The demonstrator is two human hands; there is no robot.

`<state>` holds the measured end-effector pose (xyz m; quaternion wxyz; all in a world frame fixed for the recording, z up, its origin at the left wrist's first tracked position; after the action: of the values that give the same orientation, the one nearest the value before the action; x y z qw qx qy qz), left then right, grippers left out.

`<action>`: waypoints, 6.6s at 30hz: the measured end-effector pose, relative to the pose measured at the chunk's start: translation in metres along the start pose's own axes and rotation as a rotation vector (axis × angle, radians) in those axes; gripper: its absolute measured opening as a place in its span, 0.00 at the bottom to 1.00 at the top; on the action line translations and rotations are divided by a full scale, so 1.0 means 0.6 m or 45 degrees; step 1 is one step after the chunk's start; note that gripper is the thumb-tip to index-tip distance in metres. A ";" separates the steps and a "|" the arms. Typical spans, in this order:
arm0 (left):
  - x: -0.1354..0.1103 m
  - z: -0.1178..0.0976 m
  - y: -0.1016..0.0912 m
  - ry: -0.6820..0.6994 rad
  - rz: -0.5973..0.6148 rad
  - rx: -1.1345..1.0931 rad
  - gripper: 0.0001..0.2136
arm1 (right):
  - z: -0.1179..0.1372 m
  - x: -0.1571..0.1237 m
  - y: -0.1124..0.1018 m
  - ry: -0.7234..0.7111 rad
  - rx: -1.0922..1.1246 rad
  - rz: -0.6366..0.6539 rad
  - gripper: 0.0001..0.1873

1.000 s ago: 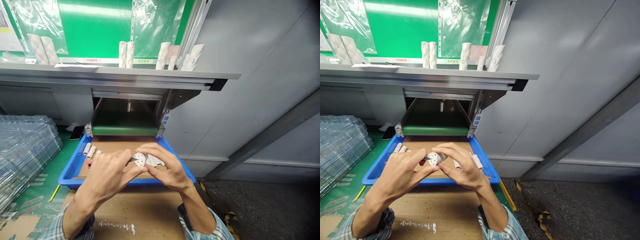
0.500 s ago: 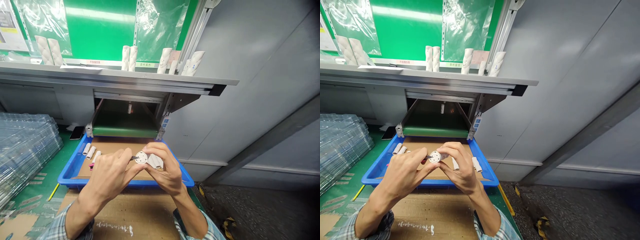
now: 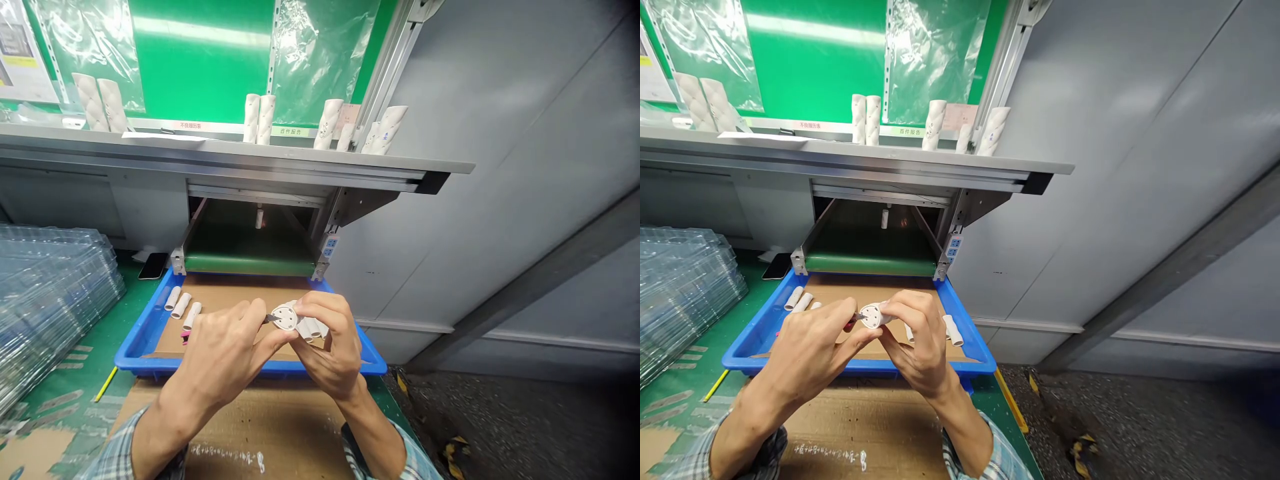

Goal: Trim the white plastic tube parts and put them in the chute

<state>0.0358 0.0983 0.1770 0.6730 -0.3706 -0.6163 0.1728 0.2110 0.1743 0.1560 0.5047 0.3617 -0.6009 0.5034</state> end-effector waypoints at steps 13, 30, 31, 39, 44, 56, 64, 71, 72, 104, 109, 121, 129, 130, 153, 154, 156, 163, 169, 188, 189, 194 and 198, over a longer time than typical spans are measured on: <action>0.006 0.004 -0.005 0.048 0.063 -0.282 0.28 | 0.002 -0.008 0.005 0.023 -0.023 -0.042 0.24; 0.016 0.035 -0.009 0.131 -0.222 -0.253 0.14 | 0.018 0.000 0.012 0.260 0.106 0.097 0.31; 0.016 0.037 -0.012 0.127 -0.216 -0.247 0.15 | 0.019 0.001 0.012 0.259 0.108 0.088 0.31; 0.002 0.036 -0.030 0.144 -0.020 -0.488 0.17 | 0.014 -0.006 0.018 0.293 0.291 -0.006 0.26; 0.001 0.034 -0.024 0.171 -0.053 -0.496 0.16 | 0.015 -0.005 0.016 0.251 0.285 0.014 0.28; 0.001 0.035 -0.025 0.141 -0.087 -0.549 0.14 | 0.020 0.000 0.011 0.200 0.190 0.062 0.29; 0.001 0.037 -0.026 0.139 -0.090 -0.589 0.13 | 0.017 0.002 0.009 0.154 0.154 0.092 0.30; -0.002 0.036 -0.022 0.135 -0.107 -0.531 0.14 | 0.017 0.003 0.010 0.160 0.147 0.073 0.30; -0.003 0.036 -0.021 0.135 -0.109 -0.526 0.14 | 0.018 0.004 0.010 0.160 0.150 0.073 0.30; 0.005 0.020 -0.027 -0.215 0.446 -1.704 0.15 | 0.033 -0.014 -0.005 0.294 0.570 0.181 0.44; 0.005 0.023 -0.018 -0.263 0.431 -1.708 0.09 | 0.028 -0.005 -0.004 0.438 0.607 0.234 0.35; 0.000 0.019 0.007 -0.050 -0.206 -0.914 0.09 | 0.005 0.002 0.023 1.223 1.318 0.104 0.27; 0.009 0.031 -0.004 -0.120 -0.039 -0.505 0.15 | -0.001 0.004 0.008 0.731 0.506 0.196 0.18; 0.010 0.030 -0.005 -0.074 -0.055 -0.420 0.17 | -0.001 0.005 0.007 0.665 0.460 0.209 0.18; 0.005 0.016 0.007 0.049 -0.161 0.067 0.28 | 0.005 0.005 0.000 0.392 0.280 0.254 0.23; 0.004 0.016 0.006 0.054 -0.156 0.080 0.28 | 0.006 0.005 0.000 0.385 0.278 0.247 0.24; 0.003 0.016 0.006 0.063 -0.150 0.098 0.28 | 0.007 0.006 -0.001 0.379 0.269 0.245 0.24; 0.004 0.013 0.007 0.078 -0.112 -0.034 0.26 | 0.005 0.004 0.001 0.400 0.251 0.269 0.20; 0.008 0.021 0.010 0.019 -0.143 -0.339 0.25 | 0.004 0.000 0.007 0.669 0.447 0.131 0.17; 0.012 0.009 -0.003 0.147 -0.426 -0.687 0.11 | -0.001 -0.003 0.033 1.097 0.980 0.421 0.30; 0.012 0.007 -0.004 0.163 -0.435 -0.669 0.11 | -0.004 -0.001 0.030 1.090 0.948 0.409 0.29; 0.007 0.002 -0.012 0.239 -0.411 -0.619 0.11 | -0.016 0.009 0.008 1.084 0.895 0.348 0.25; 0.002 0.001 -0.019 0.280 -0.407 -0.570 0.11 | -0.025 0.013 0.000 1.068 0.840 0.298 0.23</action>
<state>0.0330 0.0918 0.1860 0.6559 -0.4245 -0.6132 -0.1169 0.2126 0.1896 0.1636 0.5015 0.1999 -0.1946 0.8190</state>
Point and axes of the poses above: each hand's wrist, its own x-axis towards the middle knuckle, its own y-axis out of the palm, z = x × y, the point moved 1 cm from there along x, towards the middle knuckle, and after that the axes turned 1 degree about -y, right-handed, at the moved point
